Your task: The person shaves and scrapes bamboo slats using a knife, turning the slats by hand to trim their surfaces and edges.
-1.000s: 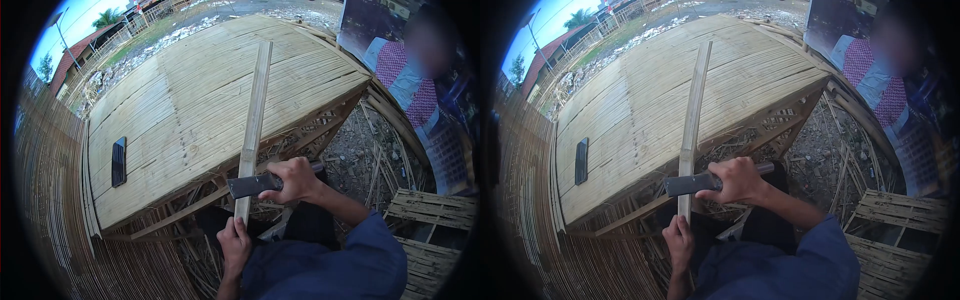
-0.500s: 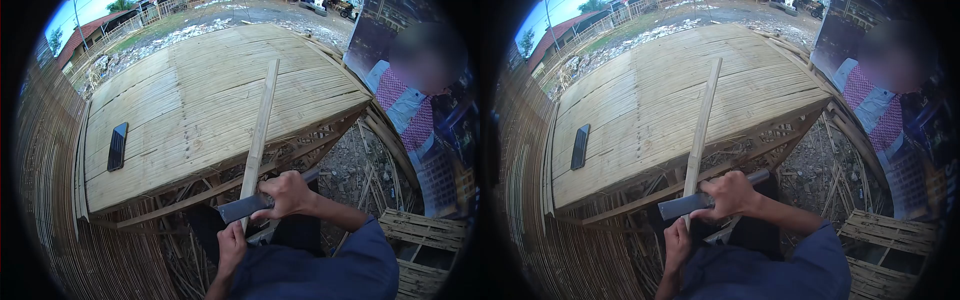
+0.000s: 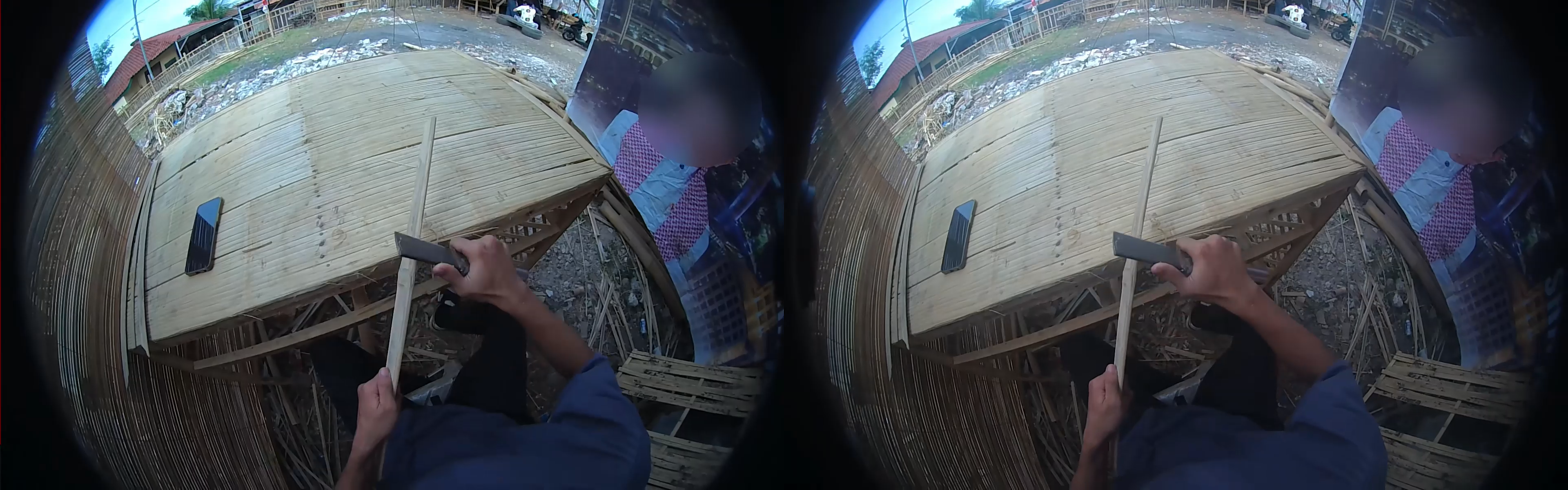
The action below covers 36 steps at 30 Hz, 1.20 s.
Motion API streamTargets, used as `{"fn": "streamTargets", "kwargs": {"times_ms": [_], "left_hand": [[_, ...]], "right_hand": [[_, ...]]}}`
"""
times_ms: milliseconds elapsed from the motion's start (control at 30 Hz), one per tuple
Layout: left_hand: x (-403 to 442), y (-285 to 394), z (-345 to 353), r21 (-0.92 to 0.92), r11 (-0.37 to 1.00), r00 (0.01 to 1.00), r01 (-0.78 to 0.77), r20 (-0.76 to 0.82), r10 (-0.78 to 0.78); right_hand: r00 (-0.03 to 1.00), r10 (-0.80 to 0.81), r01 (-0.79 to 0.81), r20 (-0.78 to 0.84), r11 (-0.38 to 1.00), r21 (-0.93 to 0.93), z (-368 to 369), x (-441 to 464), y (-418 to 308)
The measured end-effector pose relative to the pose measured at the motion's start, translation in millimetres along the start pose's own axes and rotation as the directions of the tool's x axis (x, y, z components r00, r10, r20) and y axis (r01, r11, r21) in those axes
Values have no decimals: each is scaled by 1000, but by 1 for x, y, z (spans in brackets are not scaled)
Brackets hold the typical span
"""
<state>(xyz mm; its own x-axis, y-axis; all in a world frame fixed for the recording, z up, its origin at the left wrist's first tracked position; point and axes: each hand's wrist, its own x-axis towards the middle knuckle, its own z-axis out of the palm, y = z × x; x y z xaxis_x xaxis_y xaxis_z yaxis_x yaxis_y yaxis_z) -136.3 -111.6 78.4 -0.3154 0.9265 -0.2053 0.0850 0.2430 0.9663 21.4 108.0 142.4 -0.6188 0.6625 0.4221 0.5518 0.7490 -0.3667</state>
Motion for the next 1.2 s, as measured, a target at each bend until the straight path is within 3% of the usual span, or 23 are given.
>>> {"fn": "streamTargets", "kwargs": {"times_ms": [67,133,200,300,400,600,667,733,867,933,1000,1033,1200], "left_hand": [[0,1,-2,14,1000,1000,-19,13,19],[-1,-1,0,35,997,997,-71,24,70],[0,4,3,87,994,997,-65,-30,68],[1,6,1,187,980,984,-62,-152,91],[0,-9,-6,178,978,971,-109,-189,143],[10,-10,-20,-103,994,995,-44,-99,33],[15,3,-24,-182,983,995,-7,-102,-12],[22,8,-32,-174,982,986,-70,-163,41],[37,33,-50,-110,973,920,-202,-361,150],[50,46,-62,154,929,839,-335,-401,369],[62,70,-64,143,893,765,-426,-471,440],[68,84,-66,142,871,723,-470,-504,472],[81,158,-87,252,791,626,-557,-498,600]], "right_hand": [[995,97,-96,-11,995,25,-3,5,5],[986,-125,119,108,991,62,-8,-12,-23],[981,-128,120,146,991,60,-7,-14,-24],[970,242,-242,-27,970,12,-19,16,7],[945,320,-308,-65,940,150,-39,13,13],[932,363,-326,-10,848,418,-31,-27,20],[929,367,-358,53,851,384,-11,-49,28],[922,368,-384,118,837,391,9,-72,28],[785,476,-598,396,749,286,53,-116,25],[797,470,-594,380,723,352,76,-136,20],[830,422,-549,366,737,395,93,-149,16],[771,429,-613,471,702,363,95,-151,14],[789,395,-596,471,676,433,104,-160,-2]]}}
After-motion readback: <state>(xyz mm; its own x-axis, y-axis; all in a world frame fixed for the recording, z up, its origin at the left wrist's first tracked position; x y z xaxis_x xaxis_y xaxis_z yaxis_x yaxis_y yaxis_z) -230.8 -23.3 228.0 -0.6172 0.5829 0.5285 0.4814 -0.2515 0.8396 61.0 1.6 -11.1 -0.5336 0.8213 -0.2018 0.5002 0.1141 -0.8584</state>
